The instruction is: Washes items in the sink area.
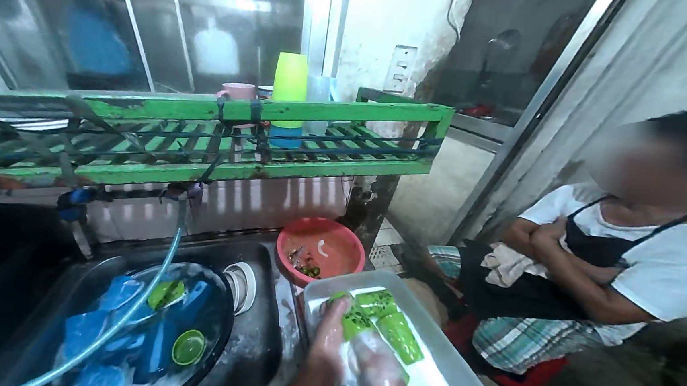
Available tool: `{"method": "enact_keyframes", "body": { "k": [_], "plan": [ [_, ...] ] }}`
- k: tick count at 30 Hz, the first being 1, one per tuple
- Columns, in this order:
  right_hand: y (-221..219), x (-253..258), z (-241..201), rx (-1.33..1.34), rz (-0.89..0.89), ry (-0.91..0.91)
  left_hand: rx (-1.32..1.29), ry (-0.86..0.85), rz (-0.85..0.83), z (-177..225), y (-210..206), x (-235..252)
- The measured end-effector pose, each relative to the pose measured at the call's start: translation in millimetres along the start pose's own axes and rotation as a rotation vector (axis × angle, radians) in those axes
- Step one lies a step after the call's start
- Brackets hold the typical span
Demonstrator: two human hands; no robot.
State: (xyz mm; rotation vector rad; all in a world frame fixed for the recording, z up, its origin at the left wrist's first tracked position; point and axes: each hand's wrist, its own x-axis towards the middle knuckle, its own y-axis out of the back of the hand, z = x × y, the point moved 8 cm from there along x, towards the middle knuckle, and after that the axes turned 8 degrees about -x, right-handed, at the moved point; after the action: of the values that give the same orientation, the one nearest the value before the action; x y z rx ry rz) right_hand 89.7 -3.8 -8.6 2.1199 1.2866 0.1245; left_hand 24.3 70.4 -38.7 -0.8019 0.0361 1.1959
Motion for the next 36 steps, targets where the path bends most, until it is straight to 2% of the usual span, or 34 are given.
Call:
{"method": "enact_keyframes", "body": {
  "k": [2,3,4,5,6,8,9,10,11,12,13,14,15,17,21,23,25,26,29,30,33,34,36],
  "plan": [
    [-17.8,8.7,6.8,-0.677,-0.054,0.285,0.076,-0.025,0.077,-9.1,0.1,1.6],
    [-23.0,12.0,14.4,-0.82,-0.016,0.421,0.084,-0.032,0.118,-13.1,0.1,-1.0],
    [-24.4,14.8,20.7,-0.855,0.009,0.493,0.077,-0.033,0.146,-17.5,0.5,-2.1],
    [-22.6,17.2,26.0,-0.78,0.003,0.475,0.062,-0.03,0.159,-21.2,1.5,-2.0],
    [-17.0,19.6,29.1,-0.601,-0.023,0.35,0.039,-0.021,0.151,-22.9,2.2,-1.1],
    [1.1,12.1,29.2,0.034,0.016,0.023,-0.056,-0.01,0.076,-23.4,2.1,0.7],
    [6.3,6.5,25.4,0.277,0.073,-0.044,-0.113,0.003,0.025,-19.8,-1.1,-1.0],
    [9.5,3.0,18.9,0.378,0.101,-0.084,-0.151,0.012,-0.014,-15.0,-5.9,-2.7],
    [11.8,1.6,11.0,0.306,0.093,-0.099,-0.16,0.031,-0.044,-10.6,-10.6,-5.1],
    [11.5,4.6,4.6,0.098,0.048,-0.062,-0.145,0.049,-0.059,-7.3,-14.8,-7.4],
    [8.6,8.5,-1.7,-0.211,0.008,0.052,-0.124,0.062,-0.055,-6.5,-17.4,-7.7],
    [1.8,10.6,-4.6,-0.535,0.023,0.238,-0.103,0.074,-0.025,-9.5,-16.5,-6.3],
    [-3.7,9.5,-3.7,-0.742,0.083,0.416,-0.095,0.077,0.012,-12.8,-14.5,-4.7],
    [-6.6,3.0,-2.6,-0.857,0.105,0.584,-0.102,0.062,0.08,-14.8,-10.0,0.0],
    [9.3,-20.2,-5.2,-0.659,0.069,0.726,-0.082,-0.087,0.102,12.7,5.6,16.3],
    [25.2,-14.0,18.2,-0.474,0.074,0.576,0.062,-0.162,0.045,35.4,8.3,23.8],
    [48.3,-4.9,43.6,-0.151,0.09,0.331,0.388,-0.197,-0.053,44.9,-1.3,17.0],
    [57.7,-3.4,46.2,-0.008,0.1,0.274,0.592,-0.208,-0.119,41.0,-11.0,8.9],
    [63.9,-3.8,22.2,0.113,0.098,0.349,1.217,-0.301,-0.308,5.8,-44.4,-26.6],
    [66.3,2.6,22.5,0.125,0.133,0.311,1.367,-0.323,-0.355,-3.6,-54.1,-38.9],
    [72.3,24.1,41.2,0.326,0.2,0.092,1.575,-0.371,-0.459,-11.2,-72.9,-54.8],
    [70.0,22.0,41.0,0.3,0.227,0.111,1.583,-0.365,-0.452,-9.3,-72.1,-51.6],
    [60.6,3.1,26.0,0.098,0.29,0.297,1.538,-0.345,-0.378,-0.9,-62.9,-37.1]
  ]
}}
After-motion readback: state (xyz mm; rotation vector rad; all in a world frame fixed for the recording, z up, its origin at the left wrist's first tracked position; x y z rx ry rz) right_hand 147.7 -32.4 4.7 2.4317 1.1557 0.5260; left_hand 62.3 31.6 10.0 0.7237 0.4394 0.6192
